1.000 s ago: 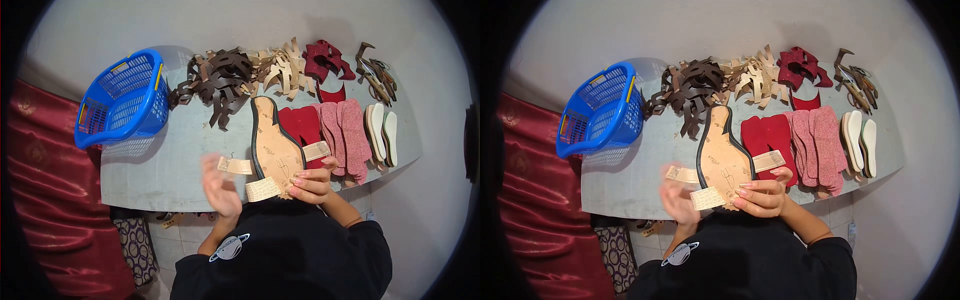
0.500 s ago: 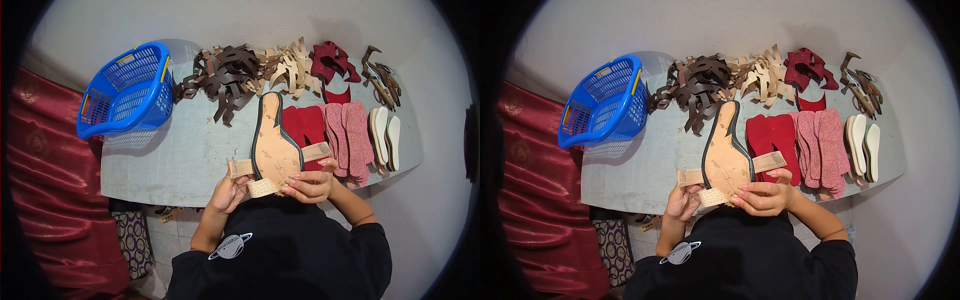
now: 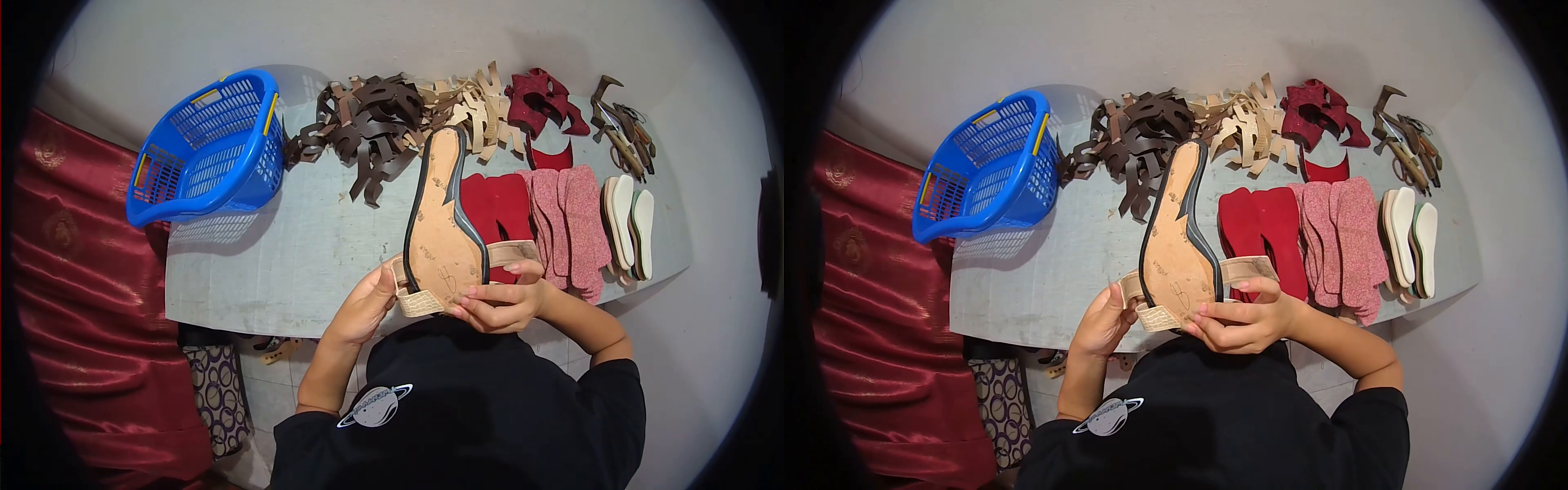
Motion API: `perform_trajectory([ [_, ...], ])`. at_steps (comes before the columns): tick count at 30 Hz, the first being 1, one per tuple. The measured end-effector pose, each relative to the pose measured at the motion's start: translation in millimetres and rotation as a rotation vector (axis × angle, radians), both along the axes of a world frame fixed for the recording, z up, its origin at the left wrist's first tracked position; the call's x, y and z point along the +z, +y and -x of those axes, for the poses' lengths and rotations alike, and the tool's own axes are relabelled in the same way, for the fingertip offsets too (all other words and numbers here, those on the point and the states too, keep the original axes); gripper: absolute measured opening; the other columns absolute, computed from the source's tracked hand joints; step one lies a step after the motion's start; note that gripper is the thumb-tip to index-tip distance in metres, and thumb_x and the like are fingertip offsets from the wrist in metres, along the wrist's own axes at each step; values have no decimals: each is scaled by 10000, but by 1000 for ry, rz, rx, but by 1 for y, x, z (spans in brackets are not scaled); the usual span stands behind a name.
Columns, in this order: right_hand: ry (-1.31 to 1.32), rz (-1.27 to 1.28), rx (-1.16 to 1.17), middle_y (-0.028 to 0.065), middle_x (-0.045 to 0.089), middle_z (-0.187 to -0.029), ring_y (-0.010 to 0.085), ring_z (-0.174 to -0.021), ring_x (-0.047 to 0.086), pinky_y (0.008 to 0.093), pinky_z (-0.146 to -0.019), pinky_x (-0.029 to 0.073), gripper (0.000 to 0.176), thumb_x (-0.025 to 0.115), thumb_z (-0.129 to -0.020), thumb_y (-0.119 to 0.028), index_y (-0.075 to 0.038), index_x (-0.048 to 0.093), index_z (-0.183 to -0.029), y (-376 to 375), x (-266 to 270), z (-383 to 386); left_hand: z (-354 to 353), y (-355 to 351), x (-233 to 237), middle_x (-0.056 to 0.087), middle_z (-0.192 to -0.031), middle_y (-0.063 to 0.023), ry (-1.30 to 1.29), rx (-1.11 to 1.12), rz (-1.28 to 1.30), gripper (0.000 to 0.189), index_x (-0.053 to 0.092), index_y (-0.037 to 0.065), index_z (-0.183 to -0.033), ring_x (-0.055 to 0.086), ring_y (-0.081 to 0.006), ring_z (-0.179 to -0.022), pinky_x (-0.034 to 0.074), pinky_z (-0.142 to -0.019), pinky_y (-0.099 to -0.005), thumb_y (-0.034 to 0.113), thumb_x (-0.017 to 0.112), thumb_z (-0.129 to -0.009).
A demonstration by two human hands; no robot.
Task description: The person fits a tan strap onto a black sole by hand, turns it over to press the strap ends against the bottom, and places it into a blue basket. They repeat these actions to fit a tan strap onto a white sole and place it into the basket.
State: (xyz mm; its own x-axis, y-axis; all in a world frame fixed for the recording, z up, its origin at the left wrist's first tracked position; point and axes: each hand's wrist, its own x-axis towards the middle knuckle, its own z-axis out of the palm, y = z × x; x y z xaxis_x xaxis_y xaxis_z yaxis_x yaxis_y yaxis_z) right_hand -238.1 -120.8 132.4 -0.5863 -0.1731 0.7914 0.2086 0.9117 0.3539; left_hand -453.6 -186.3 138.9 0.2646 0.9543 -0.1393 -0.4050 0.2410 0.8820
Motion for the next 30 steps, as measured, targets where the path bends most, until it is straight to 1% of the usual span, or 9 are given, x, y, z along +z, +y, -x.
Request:
perform_trajectory([
  [3, 3, 11, -1, -112, 489, -756, 30, -859, 545, 359, -846, 252, 127, 689, -670, -216, -199, 570, -713, -1, -2, 3, 1, 4, -5, 492, -1159, -101, 11, -9, -17, 554, 372, -47, -1216, 450, -135, -1066, 318, -926, -262, 410, 351, -903],
  [9, -9, 24, 3, -106, 479, -747, 33, -851, 547, 364, -847, 252, 123, 685, -677, -209, -192, 566, -703, -3, -2, 7, 3, 9, -9, 552, -1060, -96, 57, -6, 29, 444, 471, -29, -1105, 492, -126, -988, 337, -898, -256, 360, 390, -908],
  [12, -6, 30, 7, -103, 475, -742, 36, -848, 545, 367, -846, 255, 119, 682, -681, -206, -188, 564, -688, -3, -4, 10, 1, 10, -12, 574, -1010, -90, 42, 39, 53, 388, 499, -22, -1052, 511, -115, -934, 358, -868, -251, 326, 401, -912],
  [21, -9, 18, 3, -96, 474, -737, 48, -849, 541, 359, -840, 262, 123, 675, -691, -206, -172, 559, -670, -2, -4, 13, -2, 11, -18, 590, -963, -88, 32, 108, 55, 330, 520, -22, -1007, 530, -100, -870, 394, -813, -241, 279, 425, -910],
  [24, -13, 20, 2, -95, 474, -735, 42, -845, 541, 353, -839, 264, 123, 672, -695, -205, -168, 556, -672, -2, -3, 13, -6, 12, -21, 596, -935, -85, 21, 142, 60, 315, 524, -22, -987, 541, -97, -832, 411, -782, -234, 270, 439, -905],
  [30, -43, 30, 5, -93, 487, -737, 37, -819, 544, 343, -840, 269, 126, 668, -698, -200, -156, 551, -686, -2, -8, 15, -8, 13, -29, 591, -874, -63, 83, 200, 59, 253, 520, -10, -937, 543, -72, -741, 440, -670, -207, 235, 472, -894],
])
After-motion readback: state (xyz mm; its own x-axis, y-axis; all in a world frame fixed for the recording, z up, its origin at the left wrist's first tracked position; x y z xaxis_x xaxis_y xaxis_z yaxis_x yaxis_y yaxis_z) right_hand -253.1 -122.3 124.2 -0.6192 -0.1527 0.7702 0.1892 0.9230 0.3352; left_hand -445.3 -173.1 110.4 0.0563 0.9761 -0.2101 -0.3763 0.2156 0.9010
